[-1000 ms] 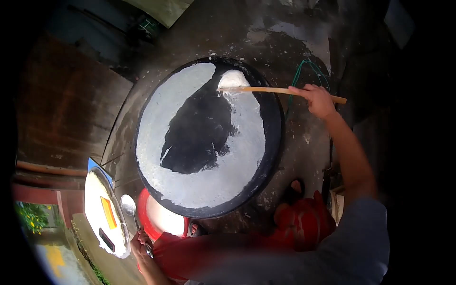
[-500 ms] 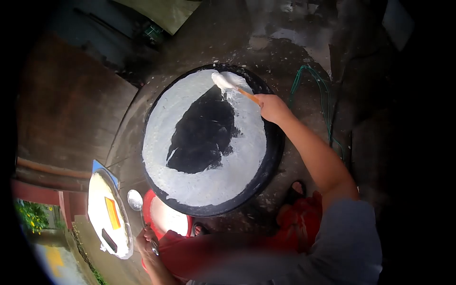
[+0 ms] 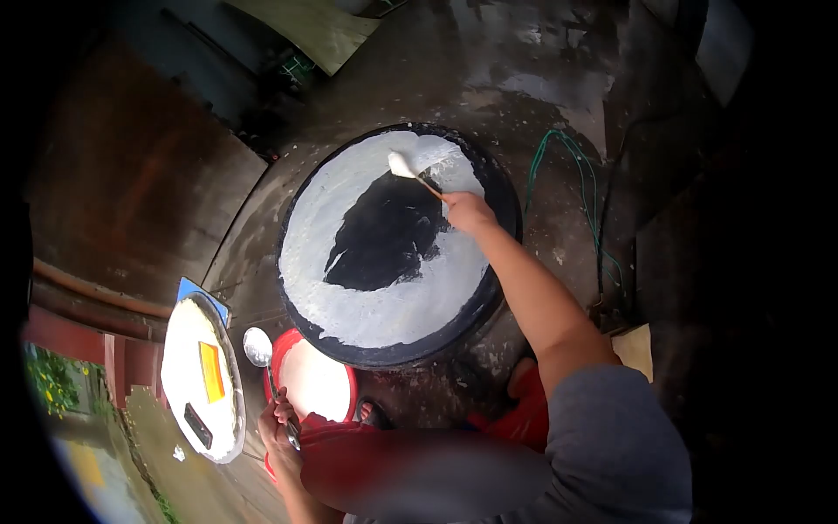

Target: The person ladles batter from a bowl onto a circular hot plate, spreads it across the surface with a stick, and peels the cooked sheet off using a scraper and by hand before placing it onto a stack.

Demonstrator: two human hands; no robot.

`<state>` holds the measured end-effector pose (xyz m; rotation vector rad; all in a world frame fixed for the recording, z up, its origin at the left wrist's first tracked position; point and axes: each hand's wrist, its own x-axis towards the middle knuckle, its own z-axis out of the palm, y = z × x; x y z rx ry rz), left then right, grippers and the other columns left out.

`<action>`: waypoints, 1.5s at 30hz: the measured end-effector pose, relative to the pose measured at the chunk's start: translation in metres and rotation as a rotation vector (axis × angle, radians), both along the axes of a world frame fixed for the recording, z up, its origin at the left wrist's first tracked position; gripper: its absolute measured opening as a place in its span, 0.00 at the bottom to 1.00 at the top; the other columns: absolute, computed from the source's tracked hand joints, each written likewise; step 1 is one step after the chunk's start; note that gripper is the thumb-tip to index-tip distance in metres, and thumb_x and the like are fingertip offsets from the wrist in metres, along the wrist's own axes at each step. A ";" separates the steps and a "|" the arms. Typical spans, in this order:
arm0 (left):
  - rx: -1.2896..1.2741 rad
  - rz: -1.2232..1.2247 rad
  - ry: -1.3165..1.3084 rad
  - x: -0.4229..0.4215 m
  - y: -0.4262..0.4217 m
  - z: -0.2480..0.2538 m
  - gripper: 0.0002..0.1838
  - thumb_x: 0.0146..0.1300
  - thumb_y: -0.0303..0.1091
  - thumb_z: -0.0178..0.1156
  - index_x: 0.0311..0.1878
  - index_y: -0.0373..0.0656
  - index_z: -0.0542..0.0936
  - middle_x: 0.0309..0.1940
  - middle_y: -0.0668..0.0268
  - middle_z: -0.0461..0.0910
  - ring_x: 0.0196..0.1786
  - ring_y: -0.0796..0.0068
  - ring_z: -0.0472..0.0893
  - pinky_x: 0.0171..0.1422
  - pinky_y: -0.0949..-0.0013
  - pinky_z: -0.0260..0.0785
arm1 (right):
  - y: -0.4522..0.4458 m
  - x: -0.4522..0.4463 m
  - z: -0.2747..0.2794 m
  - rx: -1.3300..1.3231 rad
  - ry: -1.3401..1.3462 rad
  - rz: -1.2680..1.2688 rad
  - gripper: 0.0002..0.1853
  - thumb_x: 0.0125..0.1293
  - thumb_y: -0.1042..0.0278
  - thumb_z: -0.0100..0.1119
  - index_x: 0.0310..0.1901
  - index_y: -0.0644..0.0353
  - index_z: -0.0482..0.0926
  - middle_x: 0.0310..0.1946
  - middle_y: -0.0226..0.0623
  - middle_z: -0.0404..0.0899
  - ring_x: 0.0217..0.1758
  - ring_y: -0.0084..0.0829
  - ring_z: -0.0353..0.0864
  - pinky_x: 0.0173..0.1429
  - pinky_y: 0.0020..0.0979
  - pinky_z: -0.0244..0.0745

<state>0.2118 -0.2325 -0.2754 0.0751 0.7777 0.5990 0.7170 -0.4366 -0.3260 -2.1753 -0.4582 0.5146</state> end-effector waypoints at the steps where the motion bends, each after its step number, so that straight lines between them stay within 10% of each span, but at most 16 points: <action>1: -0.001 0.002 -0.004 -0.004 0.000 -0.002 0.18 0.68 0.32 0.38 0.48 0.23 0.67 0.27 0.58 0.71 0.22 0.74 0.68 0.21 0.76 0.61 | 0.003 -0.014 0.010 -0.071 -0.001 0.019 0.18 0.61 0.65 0.45 0.51 0.35 0.76 0.42 0.37 0.79 0.44 0.38 0.78 0.48 0.32 0.71; 10: 0.006 -0.008 -0.033 -0.022 -0.003 -0.001 0.18 0.69 0.33 0.38 0.50 0.25 0.66 0.28 0.61 0.70 0.22 0.77 0.66 0.21 0.76 0.59 | -0.056 -0.019 -0.027 -0.028 -0.184 -0.313 0.17 0.60 0.64 0.47 0.51 0.39 0.77 0.43 0.40 0.78 0.46 0.41 0.78 0.49 0.34 0.72; 22: 0.002 -0.007 -0.094 -0.028 -0.015 0.003 0.18 0.68 0.33 0.37 0.50 0.26 0.66 0.28 0.61 0.69 0.21 0.77 0.66 0.21 0.77 0.58 | 0.037 -0.063 -0.012 -0.136 -0.141 0.133 0.18 0.61 0.65 0.47 0.52 0.37 0.76 0.43 0.33 0.79 0.46 0.35 0.78 0.48 0.34 0.73; 27: -0.006 0.050 -0.052 -0.031 -0.016 0.007 0.19 0.69 0.34 0.35 0.49 0.26 0.66 0.28 0.61 0.70 0.21 0.77 0.66 0.21 0.77 0.59 | -0.012 -0.067 0.025 -0.100 -0.018 -0.129 0.19 0.60 0.68 0.47 0.53 0.40 0.75 0.44 0.34 0.79 0.47 0.35 0.78 0.49 0.33 0.72; 30: -0.019 0.002 -0.151 -0.033 -0.010 0.001 0.19 0.68 0.34 0.36 0.50 0.25 0.66 0.29 0.60 0.70 0.22 0.76 0.67 0.23 0.75 0.60 | 0.018 -0.070 -0.036 0.072 -0.135 0.139 0.20 0.59 0.71 0.46 0.52 0.41 0.75 0.44 0.35 0.79 0.46 0.35 0.78 0.49 0.32 0.71; 34: -0.010 -0.006 -0.175 -0.035 -0.011 0.001 0.19 0.68 0.34 0.38 0.52 0.26 0.64 0.29 0.60 0.70 0.23 0.76 0.67 0.23 0.75 0.60 | -0.002 -0.083 0.020 -0.120 0.011 0.312 0.20 0.59 0.71 0.47 0.52 0.42 0.76 0.38 0.34 0.80 0.39 0.32 0.79 0.43 0.29 0.72; 39: -0.016 0.033 -0.077 -0.029 -0.020 0.010 0.18 0.69 0.34 0.37 0.49 0.25 0.66 0.27 0.61 0.69 0.21 0.78 0.65 0.21 0.76 0.58 | -0.003 -0.078 -0.019 -0.053 -0.078 -0.011 0.16 0.64 0.65 0.44 0.51 0.44 0.77 0.40 0.38 0.79 0.40 0.35 0.79 0.44 0.31 0.73; 45: -0.014 -0.008 -0.129 -0.031 -0.017 0.007 0.18 0.70 0.34 0.35 0.50 0.27 0.66 0.28 0.61 0.70 0.22 0.77 0.66 0.22 0.76 0.59 | 0.019 -0.118 0.015 -0.061 -0.145 0.456 0.15 0.62 0.64 0.47 0.50 0.47 0.77 0.42 0.41 0.79 0.46 0.38 0.78 0.49 0.32 0.71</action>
